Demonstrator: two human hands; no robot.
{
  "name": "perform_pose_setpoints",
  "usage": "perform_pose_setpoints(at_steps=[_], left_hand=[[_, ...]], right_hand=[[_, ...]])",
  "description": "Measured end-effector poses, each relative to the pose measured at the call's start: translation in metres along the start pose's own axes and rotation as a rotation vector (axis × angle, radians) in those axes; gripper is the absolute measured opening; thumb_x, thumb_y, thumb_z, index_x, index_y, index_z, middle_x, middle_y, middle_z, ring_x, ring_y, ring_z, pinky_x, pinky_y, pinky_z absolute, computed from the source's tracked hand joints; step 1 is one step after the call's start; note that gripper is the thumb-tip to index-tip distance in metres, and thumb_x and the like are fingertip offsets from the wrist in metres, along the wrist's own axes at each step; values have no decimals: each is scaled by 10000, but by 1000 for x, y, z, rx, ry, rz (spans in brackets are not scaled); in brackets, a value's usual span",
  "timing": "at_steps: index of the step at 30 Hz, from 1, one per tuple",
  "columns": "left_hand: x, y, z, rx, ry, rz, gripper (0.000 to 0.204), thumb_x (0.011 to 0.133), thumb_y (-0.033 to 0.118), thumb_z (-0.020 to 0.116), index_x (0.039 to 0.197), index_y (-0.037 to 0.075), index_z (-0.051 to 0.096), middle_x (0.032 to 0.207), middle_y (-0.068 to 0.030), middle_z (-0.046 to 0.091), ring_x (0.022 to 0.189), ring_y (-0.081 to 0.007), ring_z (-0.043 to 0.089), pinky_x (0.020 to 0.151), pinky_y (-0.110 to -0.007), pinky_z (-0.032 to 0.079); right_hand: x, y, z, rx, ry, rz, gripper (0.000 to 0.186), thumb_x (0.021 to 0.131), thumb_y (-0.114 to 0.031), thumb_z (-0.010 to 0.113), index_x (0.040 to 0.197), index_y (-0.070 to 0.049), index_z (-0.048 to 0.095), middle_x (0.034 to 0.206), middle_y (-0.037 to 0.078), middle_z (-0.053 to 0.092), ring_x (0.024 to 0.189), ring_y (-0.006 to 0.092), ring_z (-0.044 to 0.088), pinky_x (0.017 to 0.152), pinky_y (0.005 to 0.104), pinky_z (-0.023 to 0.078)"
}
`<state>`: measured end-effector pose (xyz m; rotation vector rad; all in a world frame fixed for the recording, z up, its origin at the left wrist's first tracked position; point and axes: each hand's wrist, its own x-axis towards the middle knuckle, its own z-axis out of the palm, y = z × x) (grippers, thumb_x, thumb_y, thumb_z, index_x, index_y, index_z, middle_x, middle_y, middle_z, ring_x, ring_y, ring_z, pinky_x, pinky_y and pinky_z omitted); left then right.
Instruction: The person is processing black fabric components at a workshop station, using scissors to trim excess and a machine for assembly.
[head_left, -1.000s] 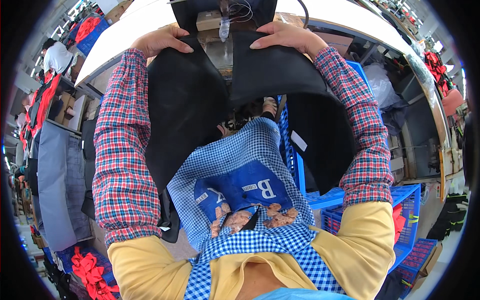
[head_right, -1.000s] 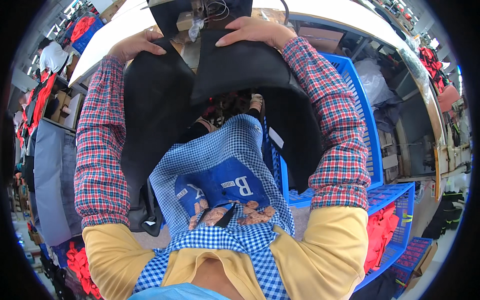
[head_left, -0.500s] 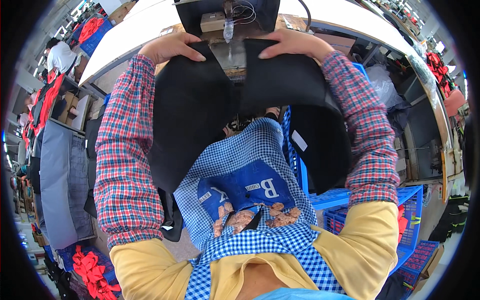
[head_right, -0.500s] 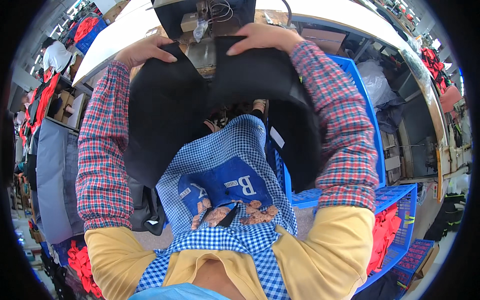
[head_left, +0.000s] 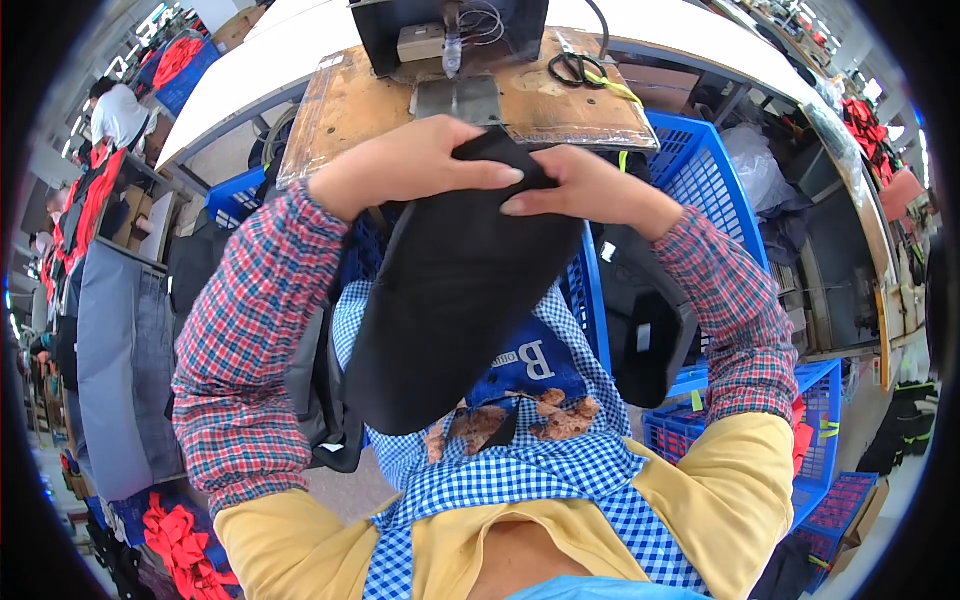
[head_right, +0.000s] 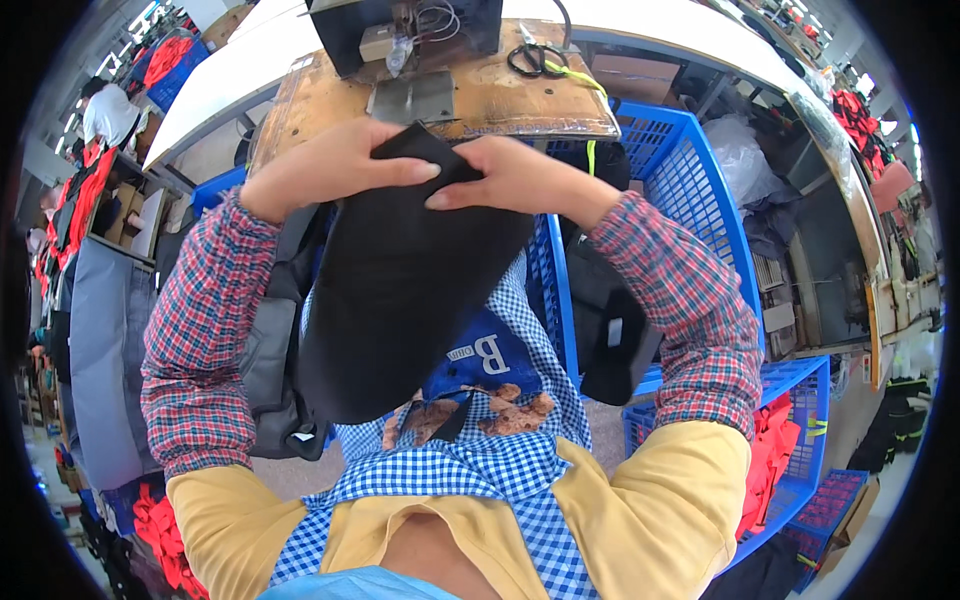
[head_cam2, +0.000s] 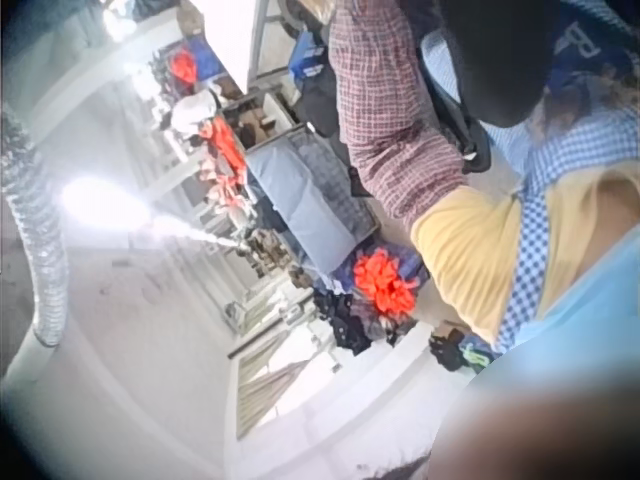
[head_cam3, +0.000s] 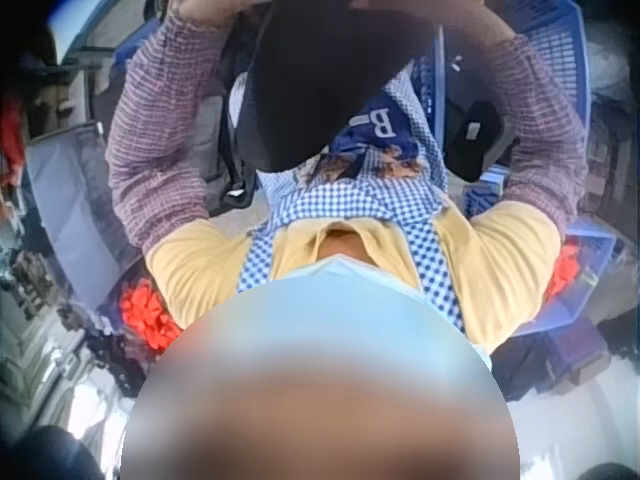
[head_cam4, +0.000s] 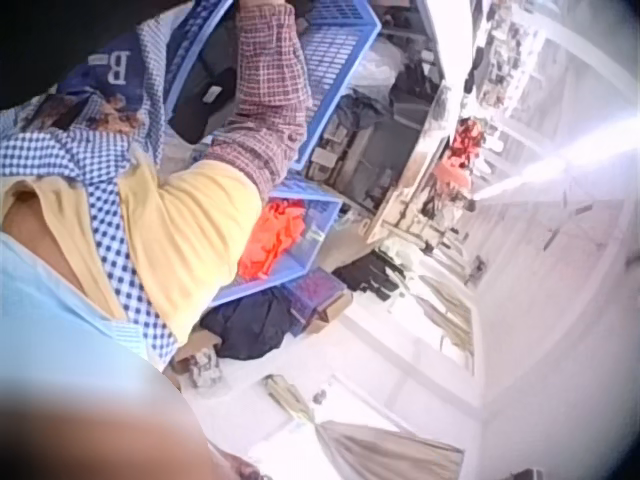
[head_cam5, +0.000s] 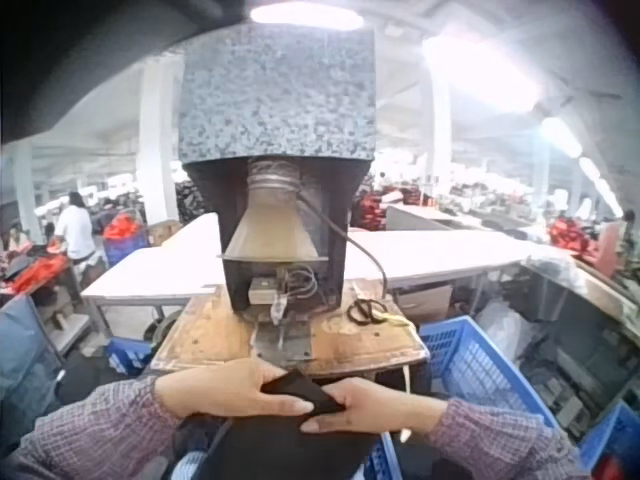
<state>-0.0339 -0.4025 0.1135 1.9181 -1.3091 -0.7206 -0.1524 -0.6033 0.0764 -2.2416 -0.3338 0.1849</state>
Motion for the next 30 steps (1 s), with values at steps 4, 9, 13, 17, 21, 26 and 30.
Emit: perform_pose_setpoints(at_steps=[4, 9, 13, 17, 21, 26, 30], left_hand=[[-23, 7, -25, 604, -315, -276, 652, 785, 591, 666, 992, -27, 662, 793, -112, 636, 708, -222, 602, 669, -321, 478], [-47, -18, -39, 570, -245, -291, 736, 738, 537, 739, 1178, -40, 611, 1131, -185, 606, 1056, -312, 577, 932, -352, 445], [-50, -47, -25, 184, -110, -263, 542, 762, 386, 774, 1088, -23, 630, 942, -92, 628, 875, -209, 605, 788, -291, 487], [-31, -45, 9, -125, 59, -160, 259, 830, 246, 731, 869, 15, 620, 736, 32, 573, 714, -57, 547, 644, -187, 454], [-15, -41, 27, -256, 119, 7, 229, 874, 182, 683, 1004, -1, 634, 862, 11, 618, 810, -64, 574, 747, -205, 470], [-7, -38, 42, -347, 226, 27, 388, 912, 166, 640, 1244, -12, 548, 1056, -38, 643, 950, -96, 604, 862, -231, 481], [10, -62, 76, -196, 473, 116, 495, 944, 222, 598, 1326, -50, 439, 1220, -137, 573, 1105, -180, 552, 971, -285, 428]], right_hand=[[-34, -12, -37, -60, 80, 11, 278, 869, -181, 692, 1064, 13, 649, 904, 11, 684, 830, 69, 599, 783, 245, 493], [-68, 11, -75, -27, 138, 74, 293, 857, -205, 706, 1034, 21, 645, 834, 5, 662, 777, 64, 576, 728, 240, 485], [-88, 40, -84, -128, 45, 295, 351, 839, -208, 717, 1085, 25, 627, 934, 52, 674, 854, 134, 614, 796, 277, 493], [-74, 45, -36, -856, 582, -49, 583, 796, -275, 731, 1257, 10, 516, 1294, 221, 517, 1184, 382, 494, 994, 414, 409], [-24, 19, 14, -195, 349, -228, 455, 848, -288, 701, 1182, -4, 581, 1043, 186, 658, 962, 316, 634, 859, 360, 498], [1, 35, 2, -86, 536, -126, 300, 898, -230, 657, 1089, 2, 647, 850, 75, 677, 788, 115, 610, 717, 260, 489], [18, 39, -44, -326, 582, -39, 292, 891, -294, 642, 1037, -44, 684, 829, 119, 689, 736, 244, 654, 696, 317, 504]])
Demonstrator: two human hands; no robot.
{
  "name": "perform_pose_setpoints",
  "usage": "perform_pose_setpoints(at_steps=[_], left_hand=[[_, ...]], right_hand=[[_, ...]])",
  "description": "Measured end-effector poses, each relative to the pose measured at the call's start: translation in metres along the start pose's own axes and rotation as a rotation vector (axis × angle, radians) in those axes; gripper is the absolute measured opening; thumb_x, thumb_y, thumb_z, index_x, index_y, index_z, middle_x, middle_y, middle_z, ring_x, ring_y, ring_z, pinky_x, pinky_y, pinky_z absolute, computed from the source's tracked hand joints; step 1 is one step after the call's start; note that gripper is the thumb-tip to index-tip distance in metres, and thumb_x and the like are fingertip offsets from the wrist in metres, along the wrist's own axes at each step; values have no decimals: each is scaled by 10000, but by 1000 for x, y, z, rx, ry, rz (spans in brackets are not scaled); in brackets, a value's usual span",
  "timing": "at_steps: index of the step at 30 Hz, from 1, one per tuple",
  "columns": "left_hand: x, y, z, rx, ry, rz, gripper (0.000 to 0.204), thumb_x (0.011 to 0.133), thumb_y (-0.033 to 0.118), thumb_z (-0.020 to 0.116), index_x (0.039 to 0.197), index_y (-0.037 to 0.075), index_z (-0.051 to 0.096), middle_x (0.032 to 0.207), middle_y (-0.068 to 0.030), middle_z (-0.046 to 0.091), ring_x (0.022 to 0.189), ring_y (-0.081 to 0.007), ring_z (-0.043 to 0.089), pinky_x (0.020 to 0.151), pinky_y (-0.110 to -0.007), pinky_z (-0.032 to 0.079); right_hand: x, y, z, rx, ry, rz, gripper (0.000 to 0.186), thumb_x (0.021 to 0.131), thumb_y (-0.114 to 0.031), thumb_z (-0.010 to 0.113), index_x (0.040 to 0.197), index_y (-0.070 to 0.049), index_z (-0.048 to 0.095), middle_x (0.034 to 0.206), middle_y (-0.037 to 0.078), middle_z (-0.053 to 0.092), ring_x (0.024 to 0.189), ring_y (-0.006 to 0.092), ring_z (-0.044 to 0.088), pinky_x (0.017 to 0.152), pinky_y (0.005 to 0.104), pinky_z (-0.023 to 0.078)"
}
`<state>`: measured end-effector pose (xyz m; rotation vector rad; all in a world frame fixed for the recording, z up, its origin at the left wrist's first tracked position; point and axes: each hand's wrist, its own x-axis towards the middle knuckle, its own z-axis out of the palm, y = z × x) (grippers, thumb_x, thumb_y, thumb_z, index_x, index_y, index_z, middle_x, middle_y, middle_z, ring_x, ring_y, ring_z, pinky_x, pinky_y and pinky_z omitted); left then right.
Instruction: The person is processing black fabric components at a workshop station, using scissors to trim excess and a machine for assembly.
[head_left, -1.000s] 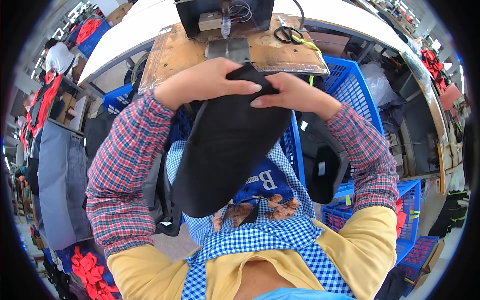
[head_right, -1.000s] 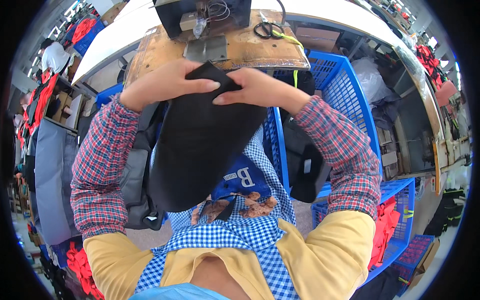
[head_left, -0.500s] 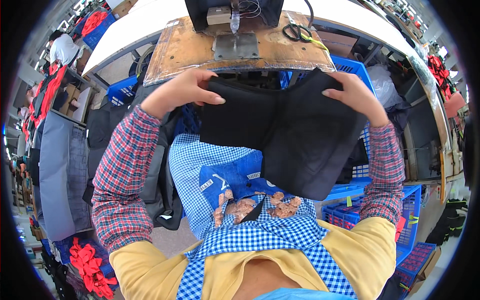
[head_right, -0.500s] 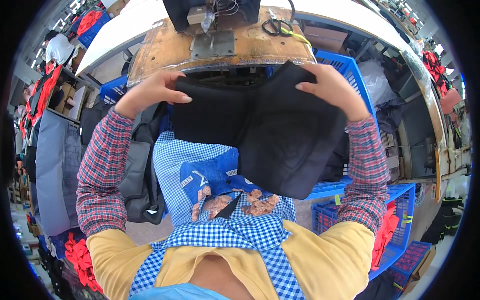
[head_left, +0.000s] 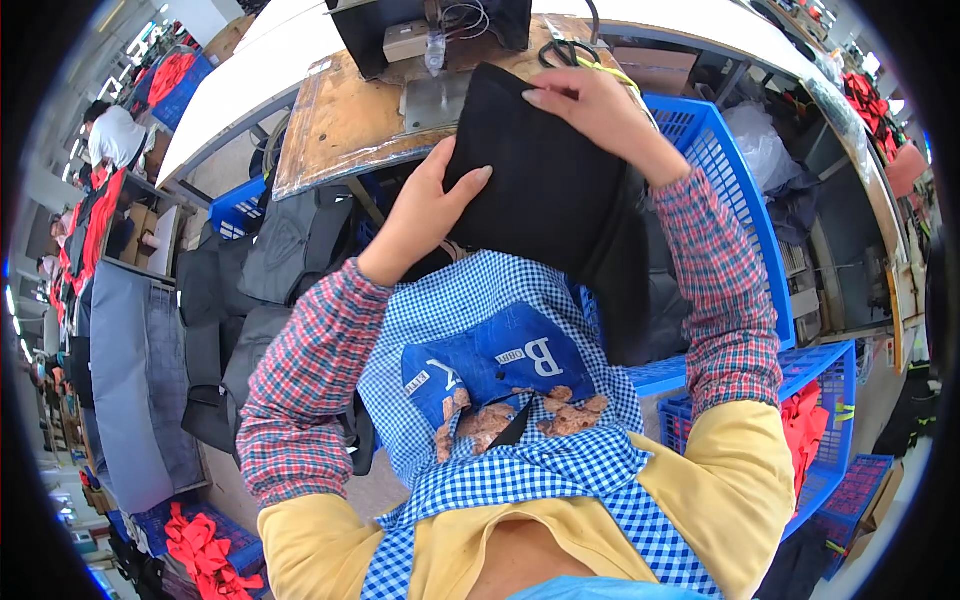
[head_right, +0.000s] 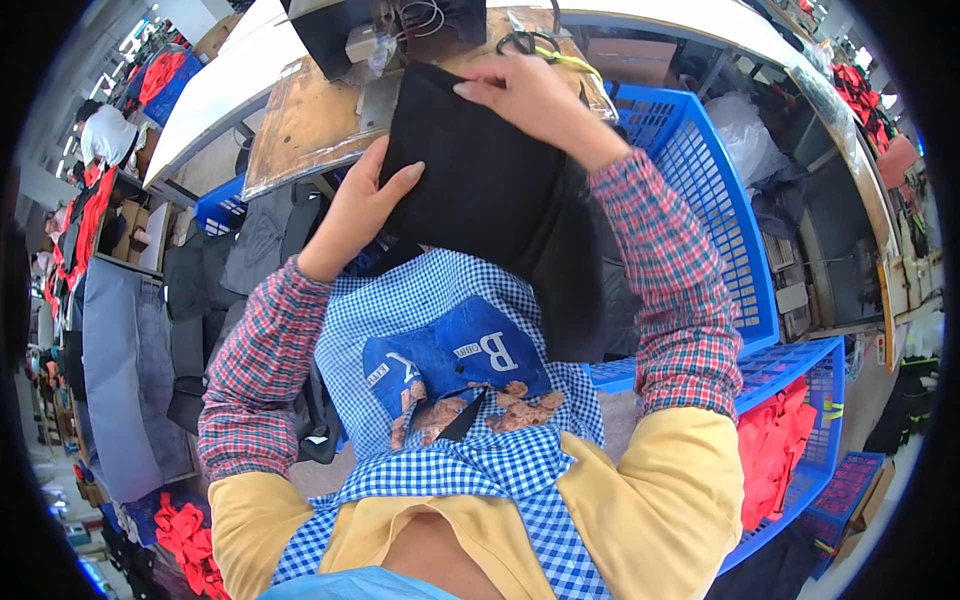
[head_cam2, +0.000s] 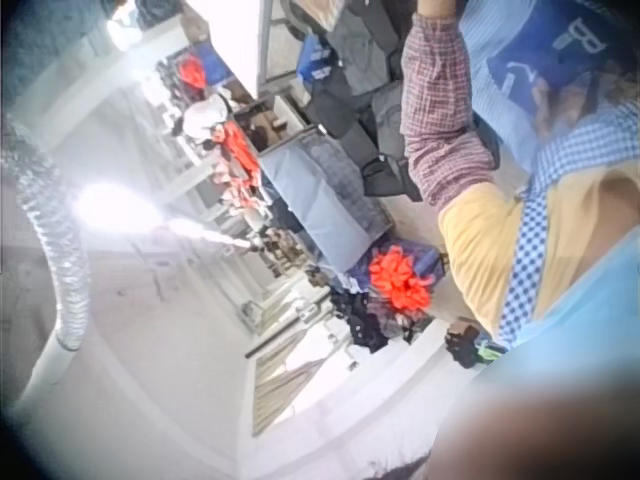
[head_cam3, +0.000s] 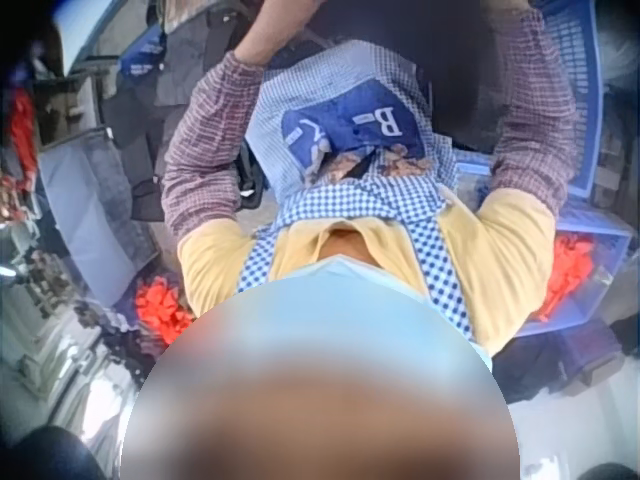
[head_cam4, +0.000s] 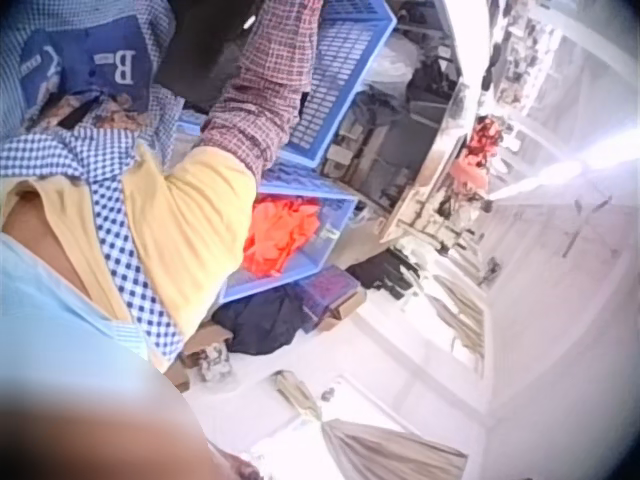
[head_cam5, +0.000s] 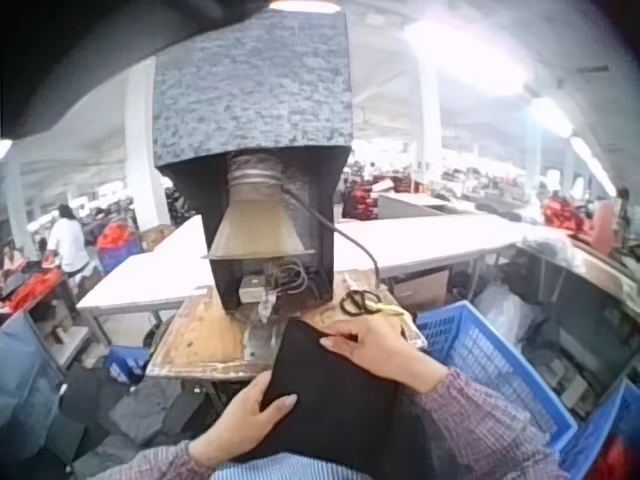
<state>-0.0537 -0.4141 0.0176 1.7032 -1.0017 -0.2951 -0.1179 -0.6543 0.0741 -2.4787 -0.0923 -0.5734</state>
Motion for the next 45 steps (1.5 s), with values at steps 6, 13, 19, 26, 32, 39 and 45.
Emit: perform_pose_setpoints(at_steps=[6, 13, 19, 26, 32, 39, 45], left_hand=[[28, -8, 28, 288, 258, 45, 540, 943, 246, 564, 1320, -107, 404, 1209, -329, 551, 1145, -425, 547, 951, -379, 443], [44, -23, 25, 289, 347, 41, 453, 948, 200, 552, 1296, -68, 439, 1158, -307, 583, 1098, -435, 566, 928, -384, 455], [42, -42, 22, 203, 338, 64, 443, 956, 184, 544, 1313, -54, 432, 1167, -270, 598, 1099, -373, 588, 930, -371, 456], [40, -51, 19, 159, 322, 19, 465, 959, 204, 551, 1326, -51, 425, 1189, -261, 593, 1115, -350, 583, 945, -356, 449], [36, -52, 25, 140, 323, 1, 482, 957, 206, 554, 1339, -53, 417, 1222, -266, 575, 1146, -346, 567, 968, -349, 434], [3, -70, 31, 64, 273, -50, 488, 937, 192, 580, 1327, -59, 430, 1188, -250, 593, 1120, -306, 583, 940, -337, 449], [-100, -75, -1, 196, 32, -173, 423, 876, 144, 642, 1261, 10, 527, 987, -152, 656, 901, -255, 636, 802, -346, 502]], right_hand=[[51, 31, 1, -163, -20, -141, 305, 907, -329, 612, 1052, -70, 687, 912, 110, 696, 832, 251, 658, 763, 330, 506], [87, 43, 16, -256, -55, -282, 265, 865, -252, 651, 1043, -57, 684, 929, 137, 690, 857, 287, 655, 781, 357, 509], [90, 29, 25, -313, -114, -269, 242, 874, -250, 617, 1030, -79, 686, 954, 130, 683, 888, 318, 645, 808, 386, 503], [82, 19, 28, -327, -75, -247, 205, 844, -239, 623, 990, -114, 693, 947, 124, 677, 924, 315, 639, 801, 400, 507], [78, 24, 30, -355, -115, -218, 248, 887, -271, 581, 1053, -122, 687, 985, 122, 680, 924, 324, 640, 812, 409, 510], [55, 20, 34, -340, -170, -336, 266, 896, -283, 570, 1048, -92, 675, 940, 142, 682, 900, 343, 639, 791, 427, 508], [-28, 96, -50, -578, -205, -60, 222, 884, -231, 605, 1027, -78, 677, 900, 173, 660, 834, 354, 638, 724, 429, 515]])
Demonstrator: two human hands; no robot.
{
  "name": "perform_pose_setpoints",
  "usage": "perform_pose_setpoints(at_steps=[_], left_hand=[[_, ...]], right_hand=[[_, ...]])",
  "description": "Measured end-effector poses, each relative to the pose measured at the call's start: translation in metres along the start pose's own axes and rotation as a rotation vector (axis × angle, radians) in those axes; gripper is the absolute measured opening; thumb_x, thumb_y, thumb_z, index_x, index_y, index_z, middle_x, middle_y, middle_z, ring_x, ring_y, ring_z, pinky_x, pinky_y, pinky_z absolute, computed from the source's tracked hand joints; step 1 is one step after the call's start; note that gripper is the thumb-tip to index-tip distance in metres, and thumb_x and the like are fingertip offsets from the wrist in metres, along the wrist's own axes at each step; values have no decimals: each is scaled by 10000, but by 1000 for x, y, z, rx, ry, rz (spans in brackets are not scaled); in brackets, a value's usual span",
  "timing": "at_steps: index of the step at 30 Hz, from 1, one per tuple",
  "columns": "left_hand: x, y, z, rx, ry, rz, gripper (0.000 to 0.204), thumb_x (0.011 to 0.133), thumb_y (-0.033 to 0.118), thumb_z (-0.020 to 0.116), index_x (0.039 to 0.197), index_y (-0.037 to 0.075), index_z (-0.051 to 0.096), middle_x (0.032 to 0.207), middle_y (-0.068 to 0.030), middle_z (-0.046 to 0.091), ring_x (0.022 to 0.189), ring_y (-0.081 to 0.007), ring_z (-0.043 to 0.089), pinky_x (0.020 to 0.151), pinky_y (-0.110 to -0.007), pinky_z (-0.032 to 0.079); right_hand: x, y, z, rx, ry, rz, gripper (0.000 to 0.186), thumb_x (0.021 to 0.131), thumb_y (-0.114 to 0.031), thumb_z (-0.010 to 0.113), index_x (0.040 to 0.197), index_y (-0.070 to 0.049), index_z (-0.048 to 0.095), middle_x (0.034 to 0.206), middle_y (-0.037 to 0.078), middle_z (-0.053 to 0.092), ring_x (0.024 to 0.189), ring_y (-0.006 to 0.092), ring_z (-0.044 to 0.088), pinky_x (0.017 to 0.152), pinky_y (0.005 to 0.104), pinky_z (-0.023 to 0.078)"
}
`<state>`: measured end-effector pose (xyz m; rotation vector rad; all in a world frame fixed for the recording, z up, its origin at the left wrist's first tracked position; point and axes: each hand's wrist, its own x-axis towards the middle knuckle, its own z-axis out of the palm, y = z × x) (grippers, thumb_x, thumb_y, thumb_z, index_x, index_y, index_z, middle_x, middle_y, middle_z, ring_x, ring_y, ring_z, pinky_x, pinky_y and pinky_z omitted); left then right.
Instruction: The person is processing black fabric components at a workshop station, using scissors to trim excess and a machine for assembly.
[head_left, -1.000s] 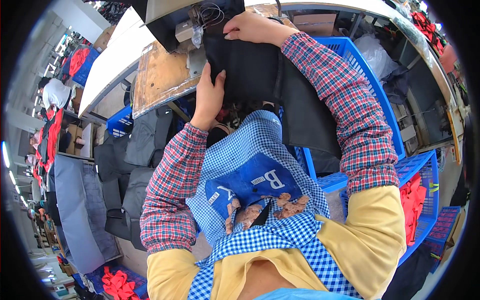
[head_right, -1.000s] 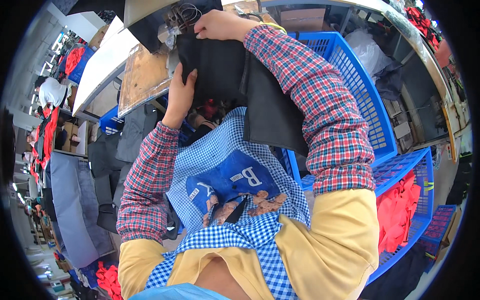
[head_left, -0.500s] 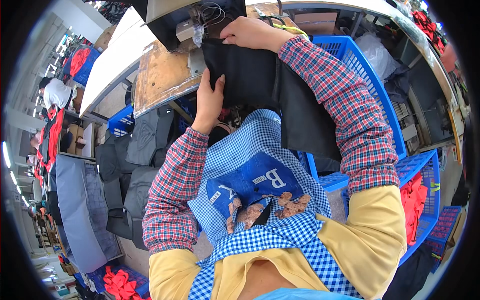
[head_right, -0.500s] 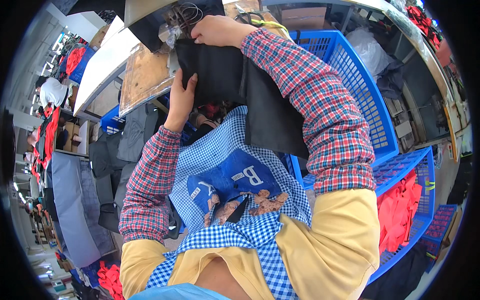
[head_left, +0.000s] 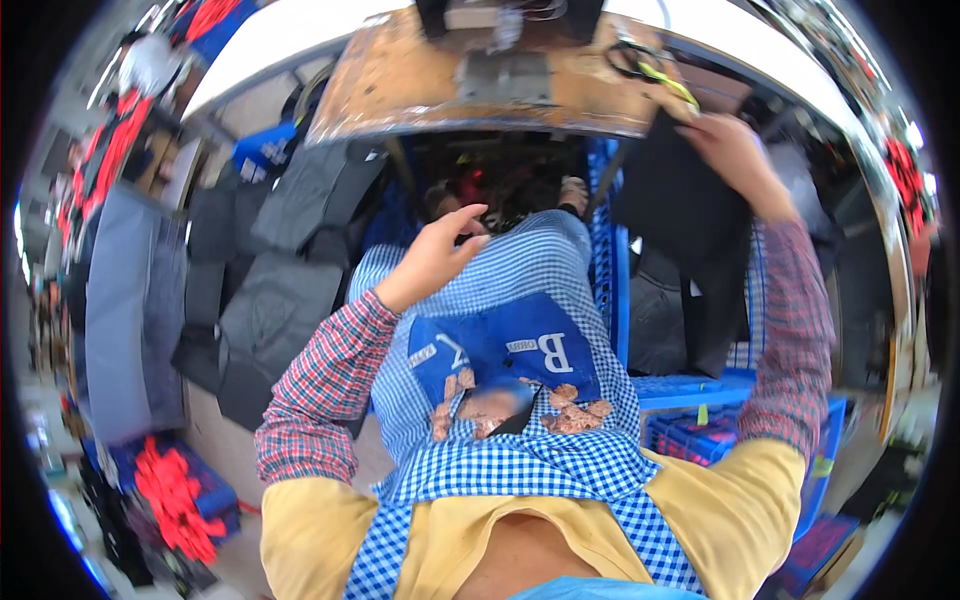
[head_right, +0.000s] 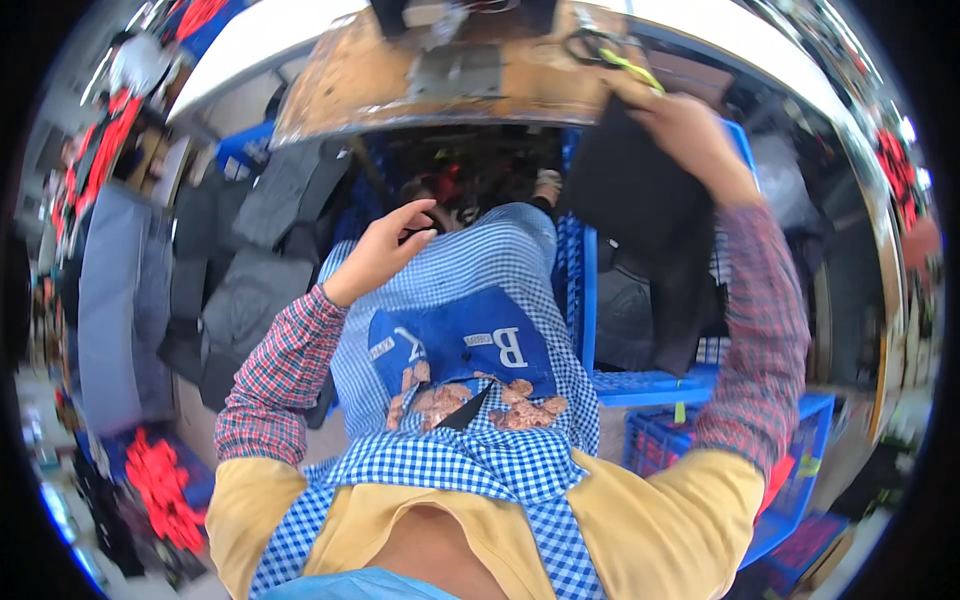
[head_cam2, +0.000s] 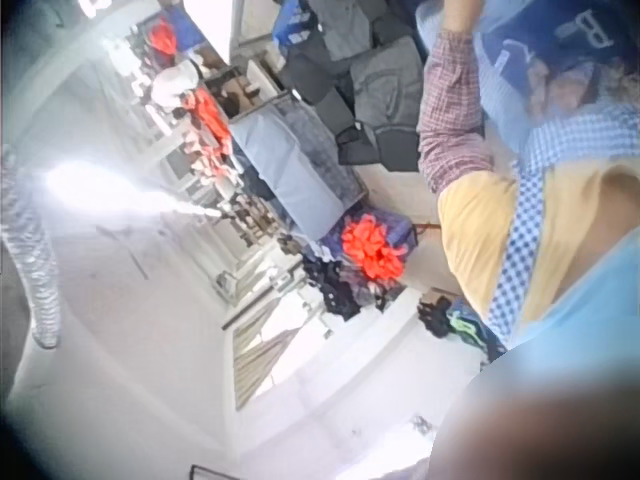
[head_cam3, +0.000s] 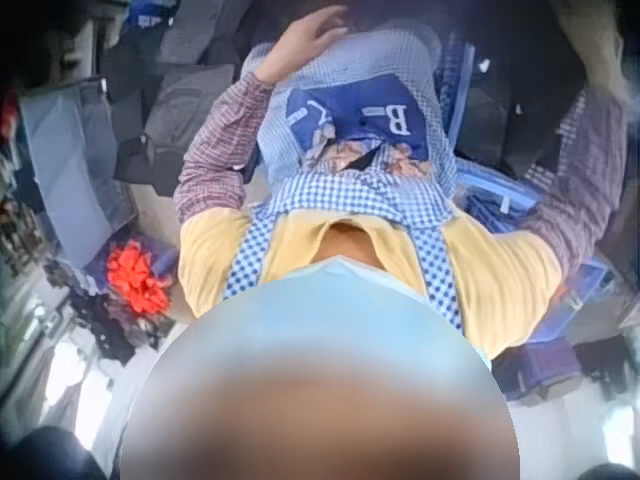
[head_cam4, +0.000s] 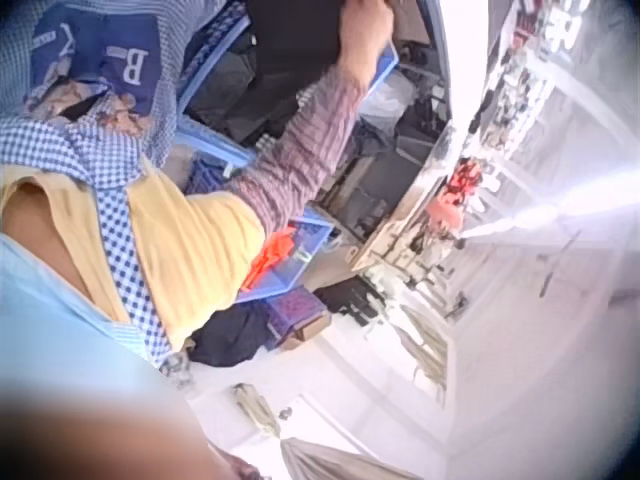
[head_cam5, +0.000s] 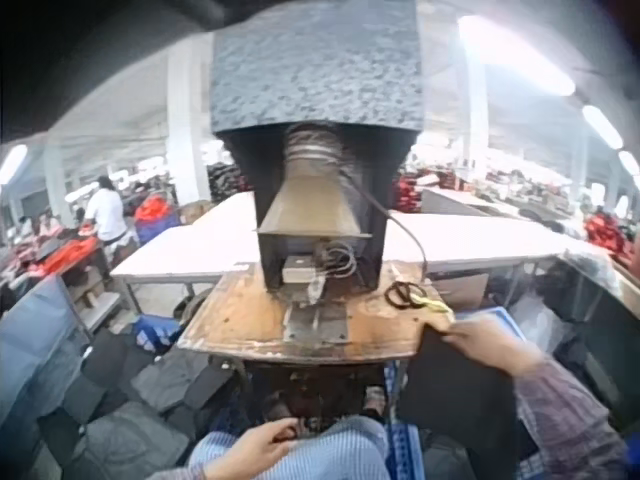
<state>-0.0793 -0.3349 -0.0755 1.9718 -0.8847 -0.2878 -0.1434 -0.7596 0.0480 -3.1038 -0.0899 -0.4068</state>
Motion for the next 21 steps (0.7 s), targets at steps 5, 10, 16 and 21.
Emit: perform_pose_setpoints(at_steps=[5, 10, 16, 21], left_hand=[[-83, -125, -52, 379, 358, -236, 395, 827, 147, 642, 1193, 15, 572, 1073, -201, 627, 1004, -360, 597, 875, -431, 477], [-159, -207, -80, 570, 441, -816, 590, 826, 254, 647, 1325, 15, 444, 1263, -232, 511, 1136, -419, 501, 948, -490, 430], [-167, -215, -78, 792, 377, -852, 468, 770, 206, 683, 1155, 14, 500, 1234, -209, 510, 1108, -401, 533, 864, -498, 488], [-166, -213, -99, 886, 366, -771, 213, 808, 135, 580, 977, 6, 568, 939, -205, 647, 865, -376, 645, 739, -449, 532]], right_hand=[[-101, 112, -35, -358, 159, 252, 385, 920, -224, 576, 1265, -57, 544, 1212, 192, 586, 1117, 362, 561, 950, 400, 440], [-104, 69, 31, 24, 159, 332, 369, 908, -133, 592, 1256, -24, 539, 1249, 181, 573, 1168, 326, 542, 982, 378, 416], [-88, -72, 86, 210, 81, 167, 300, 887, -97, 612, 1179, -36, 587, 1156, 169, 601, 1109, 327, 546, 968, 383, 414], [-76, -117, 95, 294, 5, 109, 276, 870, -81, 614, 1140, -26, 596, 1116, 161, 611, 1097, 325, 548, 956, 386, 425]])
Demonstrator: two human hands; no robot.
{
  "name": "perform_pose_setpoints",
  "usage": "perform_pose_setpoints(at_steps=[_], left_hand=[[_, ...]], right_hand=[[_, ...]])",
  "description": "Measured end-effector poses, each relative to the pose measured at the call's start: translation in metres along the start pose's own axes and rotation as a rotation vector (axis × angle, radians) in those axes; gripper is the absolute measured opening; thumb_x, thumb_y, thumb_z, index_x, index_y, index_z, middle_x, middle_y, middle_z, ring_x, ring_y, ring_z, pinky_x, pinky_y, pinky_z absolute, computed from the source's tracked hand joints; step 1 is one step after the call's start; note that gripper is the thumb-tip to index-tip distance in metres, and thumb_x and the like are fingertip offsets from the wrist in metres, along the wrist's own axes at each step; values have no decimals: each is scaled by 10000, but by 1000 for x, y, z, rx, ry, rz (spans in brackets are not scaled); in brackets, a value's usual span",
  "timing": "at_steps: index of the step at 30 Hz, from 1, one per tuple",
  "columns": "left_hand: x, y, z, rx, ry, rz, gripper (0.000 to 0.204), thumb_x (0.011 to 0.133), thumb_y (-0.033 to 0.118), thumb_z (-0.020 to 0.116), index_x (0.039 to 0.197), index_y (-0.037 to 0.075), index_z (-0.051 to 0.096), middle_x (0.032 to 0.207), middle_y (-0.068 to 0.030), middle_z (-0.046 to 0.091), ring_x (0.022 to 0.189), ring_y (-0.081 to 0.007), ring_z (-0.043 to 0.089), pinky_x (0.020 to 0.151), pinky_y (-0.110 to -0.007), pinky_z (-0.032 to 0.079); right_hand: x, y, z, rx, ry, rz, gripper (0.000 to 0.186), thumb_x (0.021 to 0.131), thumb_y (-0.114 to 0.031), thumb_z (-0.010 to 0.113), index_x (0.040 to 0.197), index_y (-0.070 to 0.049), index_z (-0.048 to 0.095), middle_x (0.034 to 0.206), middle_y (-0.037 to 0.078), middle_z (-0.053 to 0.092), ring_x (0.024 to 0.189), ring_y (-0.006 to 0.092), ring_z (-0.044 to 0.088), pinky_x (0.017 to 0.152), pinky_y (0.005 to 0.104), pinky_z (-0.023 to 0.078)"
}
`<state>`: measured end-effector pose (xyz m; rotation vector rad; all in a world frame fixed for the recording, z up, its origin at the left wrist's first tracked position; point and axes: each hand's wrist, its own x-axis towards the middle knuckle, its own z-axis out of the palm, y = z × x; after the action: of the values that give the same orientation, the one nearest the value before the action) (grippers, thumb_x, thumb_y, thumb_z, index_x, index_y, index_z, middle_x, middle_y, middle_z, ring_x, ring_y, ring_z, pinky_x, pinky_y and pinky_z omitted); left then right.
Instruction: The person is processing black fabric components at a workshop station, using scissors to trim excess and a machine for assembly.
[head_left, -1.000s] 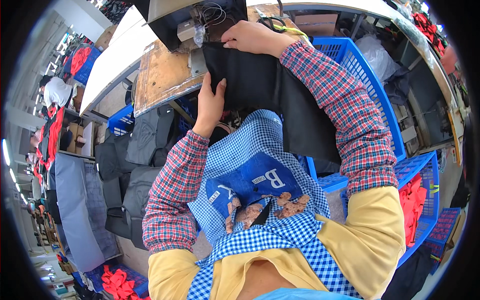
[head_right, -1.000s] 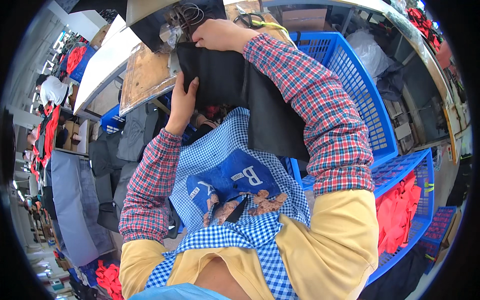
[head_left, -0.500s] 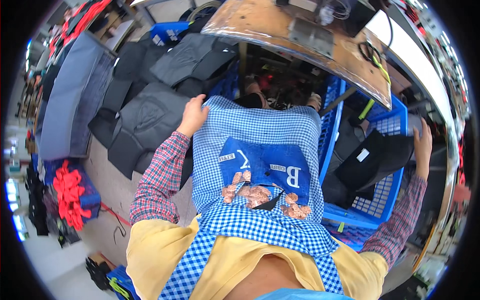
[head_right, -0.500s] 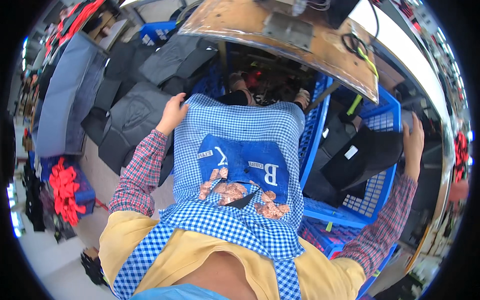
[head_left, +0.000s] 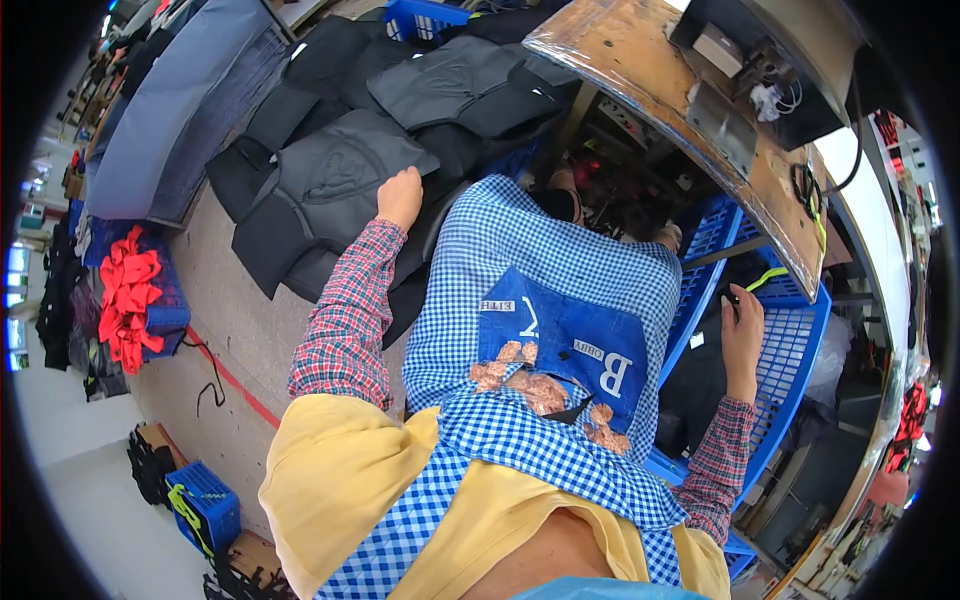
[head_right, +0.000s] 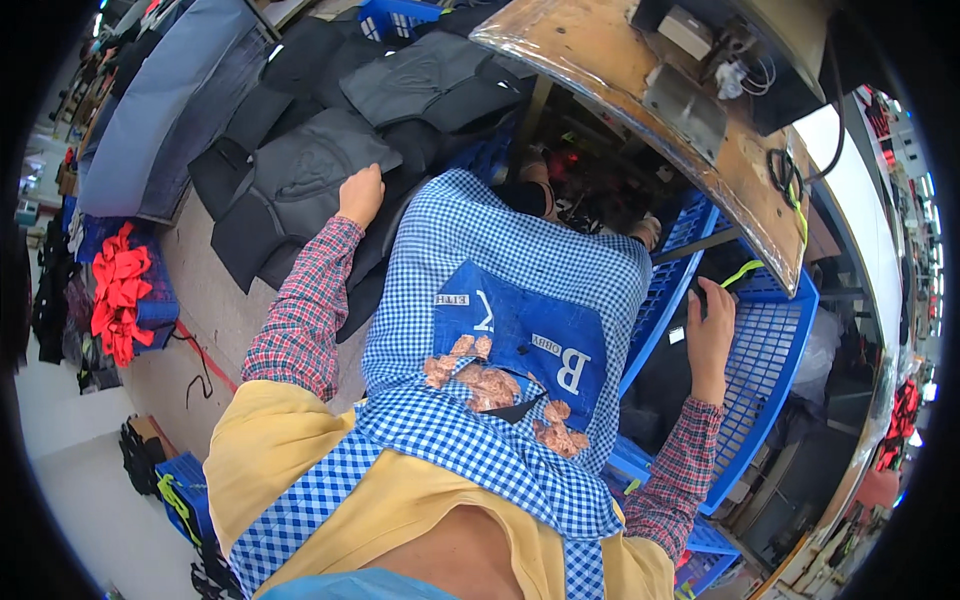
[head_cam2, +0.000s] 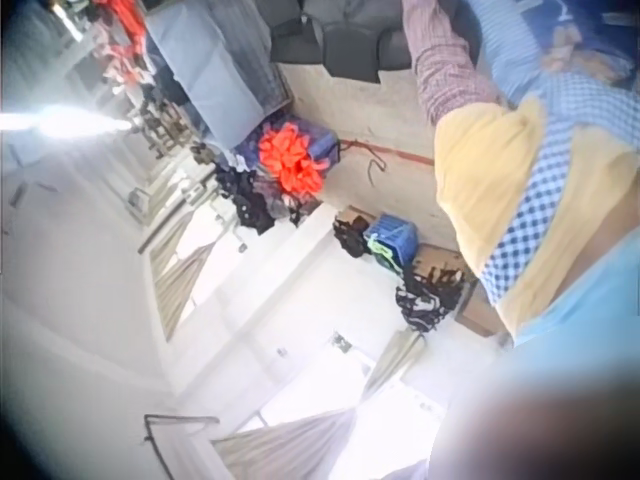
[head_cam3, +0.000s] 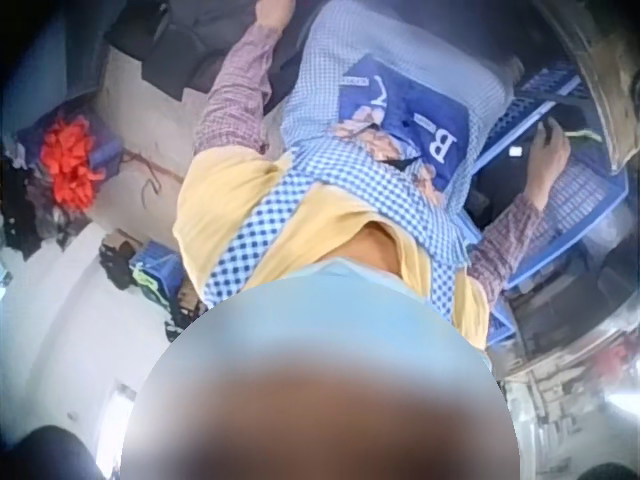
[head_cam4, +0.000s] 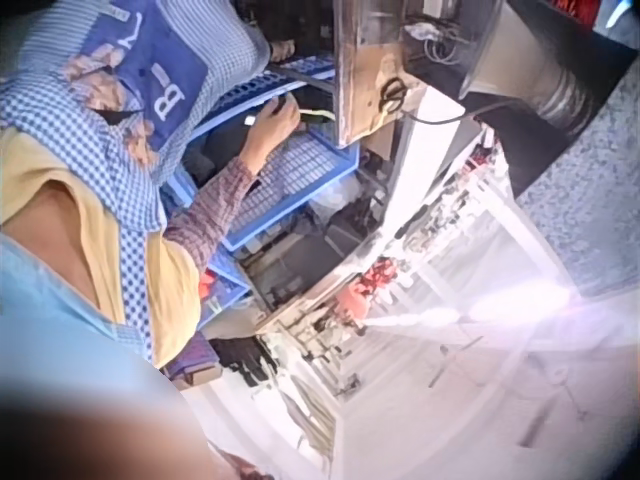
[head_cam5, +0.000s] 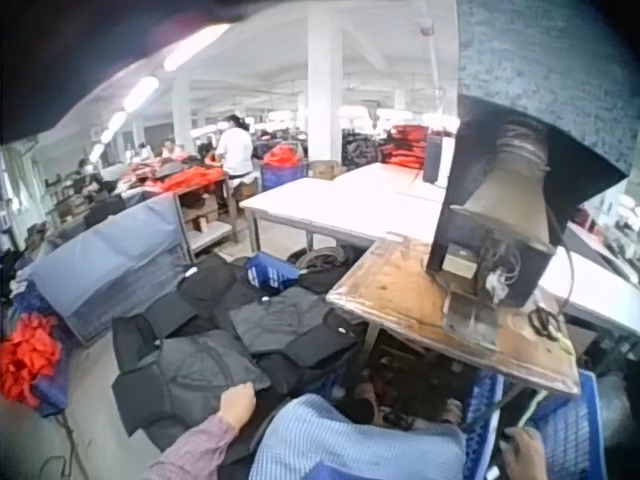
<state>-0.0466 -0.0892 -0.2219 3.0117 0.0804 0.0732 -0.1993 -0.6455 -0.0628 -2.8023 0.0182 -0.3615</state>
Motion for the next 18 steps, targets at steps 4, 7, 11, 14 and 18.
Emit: perform_pose_setpoints(at_steps=[4, 7, 11, 14, 18], left_hand=[[-13, 21, -68, -88, 313, 97, 271, 817, 125, 563, 1065, 25, 612, 928, -166, 673, 806, -349, 657, 715, -435, 531], [-47, 57, -132, -204, 463, 204, 231, 811, 111, 559, 1028, 54, 613, 888, -125, 663, 823, -318, 656, 691, -429, 530], [-96, 118, -173, -425, 432, 420, 295, 752, 60, 606, 1044, 55, 648, 895, -120, 677, 796, -278, 659, 671, -368, 536], [-135, 169, -173, -425, 291, 647, 348, 711, 74, 624, 1059, 51, 632, 885, -86, 665, 756, -240, 641, 642, -342, 534], [-176, 225, -157, -592, 184, 829, 397, 687, 93, 650, 1078, 34, 619, 906, -59, 649, 755, -203, 619, 635, -303, 524]], right_hand=[[2, -33, 8, 126, 5, 14, 286, 884, -79, 598, 1163, -13, 597, 1134, 171, 623, 1048, 325, 594, 901, 372, 466], [2, -72, 22, 488, -88, 148, 290, 923, -152, 600, 1177, -12, 605, 1106, 132, 651, 1001, 207, 619, 869, 299, 475], [5, -118, 40, 879, -264, 120, 367, 941, -210, 596, 1238, 2, 558, 1154, 108, 633, 1009, 187, 614, 891, 299, 480], [5, -157, 37, 1500, -516, 322, 409, 935, -226, 606, 1259, 10, 524, 1142, 107, 629, 1014, 179, 614, 873, 299, 499], [-2, -152, 39, 1546, -633, 634, 259, 886, -119, 626, 1109, 1, 572, 1006, 78, 646, 912, 159, 639, 762, 271, 529]])
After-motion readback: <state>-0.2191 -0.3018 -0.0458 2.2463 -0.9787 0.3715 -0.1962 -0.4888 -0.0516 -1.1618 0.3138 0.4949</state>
